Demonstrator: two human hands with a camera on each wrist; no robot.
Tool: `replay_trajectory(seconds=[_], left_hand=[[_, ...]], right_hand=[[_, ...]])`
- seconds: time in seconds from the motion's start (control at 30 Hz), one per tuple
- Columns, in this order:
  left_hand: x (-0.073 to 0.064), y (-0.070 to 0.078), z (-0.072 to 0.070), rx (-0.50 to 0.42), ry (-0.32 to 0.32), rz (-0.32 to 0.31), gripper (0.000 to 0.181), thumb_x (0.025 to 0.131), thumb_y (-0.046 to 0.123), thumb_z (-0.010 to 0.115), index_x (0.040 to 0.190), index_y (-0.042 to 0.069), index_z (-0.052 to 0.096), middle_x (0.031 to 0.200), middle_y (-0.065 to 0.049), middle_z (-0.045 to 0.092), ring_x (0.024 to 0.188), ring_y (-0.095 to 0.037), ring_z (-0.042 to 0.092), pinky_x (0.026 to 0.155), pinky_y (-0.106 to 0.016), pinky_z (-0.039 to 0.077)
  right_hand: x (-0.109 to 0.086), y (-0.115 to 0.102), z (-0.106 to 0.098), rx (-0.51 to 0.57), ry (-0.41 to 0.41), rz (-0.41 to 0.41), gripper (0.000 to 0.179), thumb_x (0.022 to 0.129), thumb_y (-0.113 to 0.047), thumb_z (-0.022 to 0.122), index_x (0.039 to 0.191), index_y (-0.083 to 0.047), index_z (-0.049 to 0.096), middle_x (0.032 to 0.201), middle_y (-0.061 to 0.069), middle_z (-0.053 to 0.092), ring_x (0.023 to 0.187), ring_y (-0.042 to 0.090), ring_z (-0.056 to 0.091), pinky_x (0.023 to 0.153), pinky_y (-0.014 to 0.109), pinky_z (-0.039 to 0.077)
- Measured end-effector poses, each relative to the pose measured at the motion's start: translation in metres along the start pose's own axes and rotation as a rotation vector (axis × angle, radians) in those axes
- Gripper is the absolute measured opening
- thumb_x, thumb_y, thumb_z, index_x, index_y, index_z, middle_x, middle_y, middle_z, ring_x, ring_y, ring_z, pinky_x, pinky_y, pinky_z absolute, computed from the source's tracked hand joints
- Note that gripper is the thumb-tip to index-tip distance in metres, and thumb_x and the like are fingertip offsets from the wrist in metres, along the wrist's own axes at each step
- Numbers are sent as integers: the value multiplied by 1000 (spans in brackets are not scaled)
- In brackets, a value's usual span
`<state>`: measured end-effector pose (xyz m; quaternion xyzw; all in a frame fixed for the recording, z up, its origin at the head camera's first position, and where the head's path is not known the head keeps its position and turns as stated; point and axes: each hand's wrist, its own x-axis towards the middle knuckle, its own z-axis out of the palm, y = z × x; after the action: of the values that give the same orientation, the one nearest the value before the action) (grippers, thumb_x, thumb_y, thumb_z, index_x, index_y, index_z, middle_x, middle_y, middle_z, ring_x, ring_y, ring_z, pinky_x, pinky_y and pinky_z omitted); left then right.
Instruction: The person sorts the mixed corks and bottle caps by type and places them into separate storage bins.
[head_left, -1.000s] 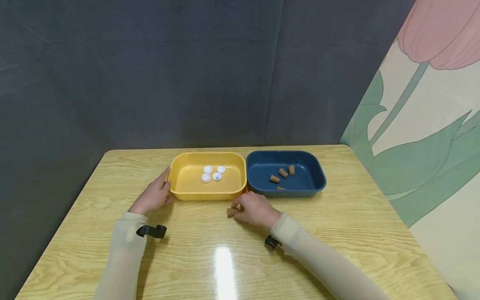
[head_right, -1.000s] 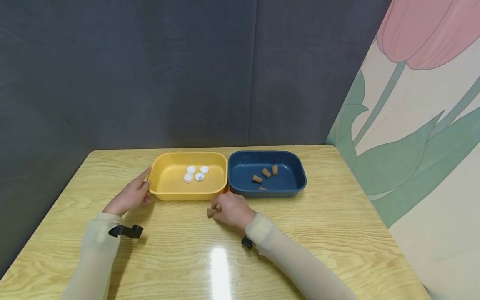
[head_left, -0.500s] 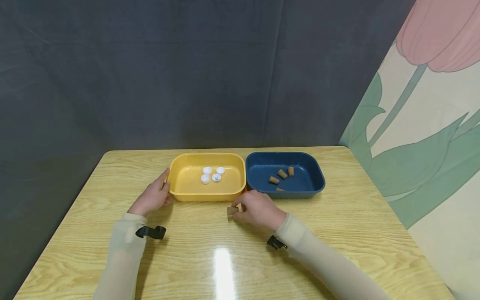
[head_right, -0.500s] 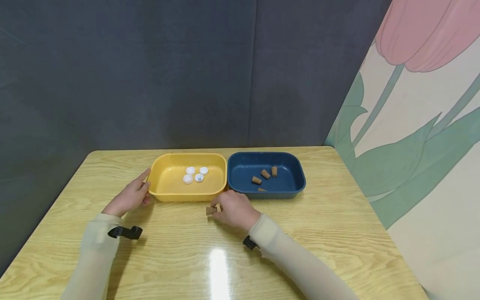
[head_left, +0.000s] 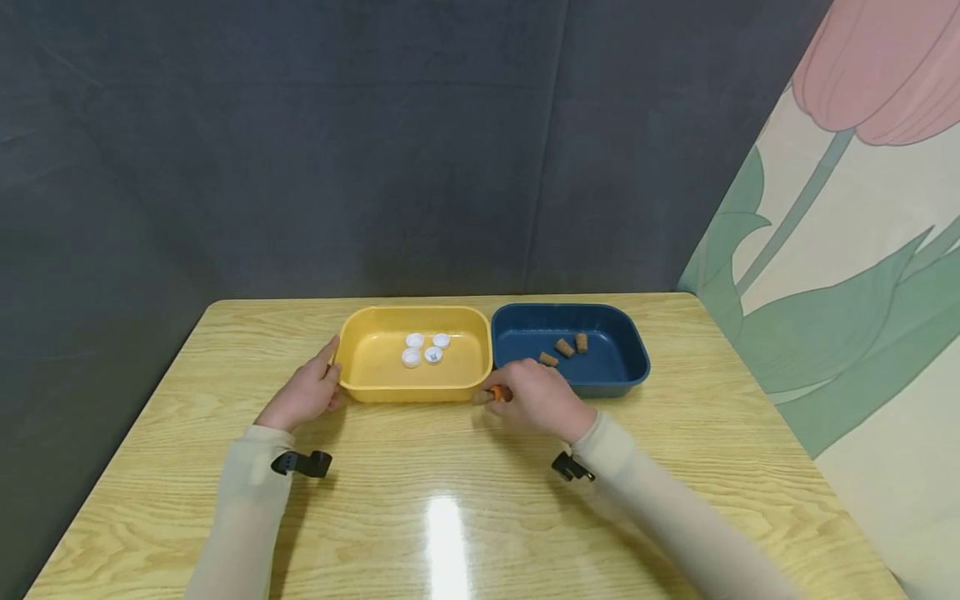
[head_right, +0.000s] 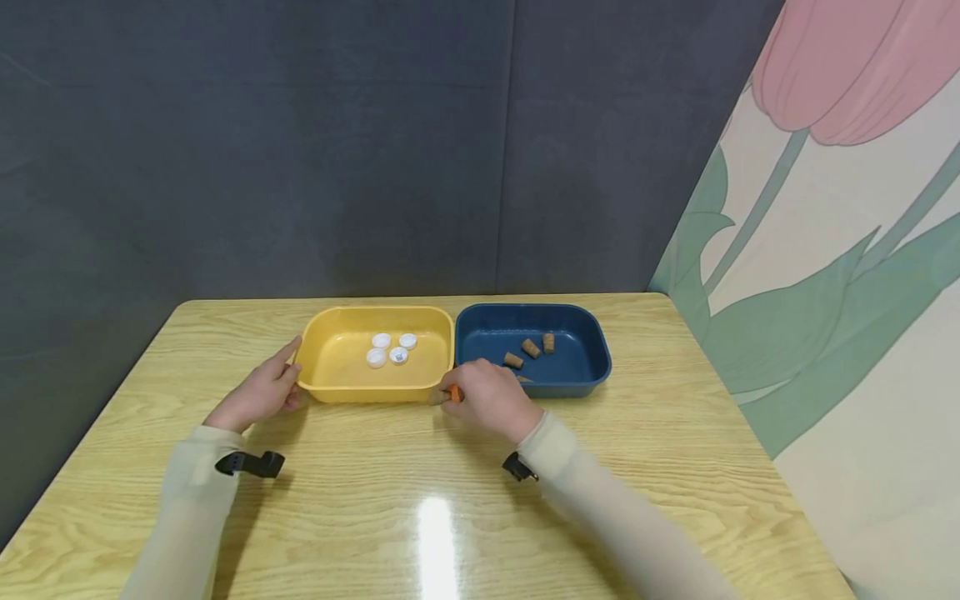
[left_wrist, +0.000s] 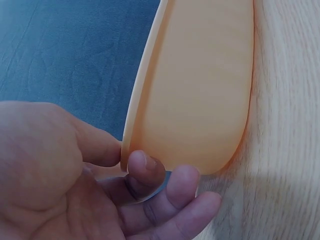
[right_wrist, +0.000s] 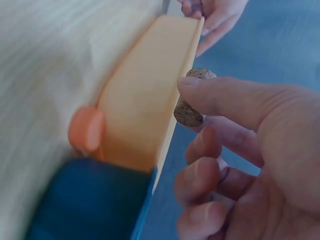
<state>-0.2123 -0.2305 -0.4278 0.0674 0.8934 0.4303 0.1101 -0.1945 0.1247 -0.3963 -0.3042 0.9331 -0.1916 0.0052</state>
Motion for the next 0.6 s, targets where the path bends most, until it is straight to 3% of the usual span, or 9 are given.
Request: replay_trajectory(seconds=[0.2, 0.37, 0.6], left_hand=[[-1, 2, 0, 8, -2, 0, 58, 110, 13, 28, 160, 1, -1, 74, -11, 51, 64, -22, 54, 63, -35, 48], [-1, 2, 0, -4, -12, -6, 58, 111, 14, 27, 160, 2, -2, 70, -8, 49, 62, -21, 51, 60, -33, 46], [-1, 2, 0, 9, 5, -16, 59, 110, 14, 29, 161, 3, 1, 72, -11, 52, 61, -22, 51, 60, -34, 45]], right_hand=[[1, 11, -17, -12, 20, 18, 10, 89, -22, 77, 98, -22, 81, 54, -10, 46, 47, 6, 39, 50, 26, 27], [3, 19, -31, -32, 17, 50, 14, 89, -24, 78, 102, -19, 80, 57, -9, 51, 49, 8, 44, 55, 32, 34], [10, 41, -49, -34, -12, 116, 17, 90, -25, 76, 105, -17, 80, 58, -4, 54, 48, 11, 45, 45, 28, 31]])
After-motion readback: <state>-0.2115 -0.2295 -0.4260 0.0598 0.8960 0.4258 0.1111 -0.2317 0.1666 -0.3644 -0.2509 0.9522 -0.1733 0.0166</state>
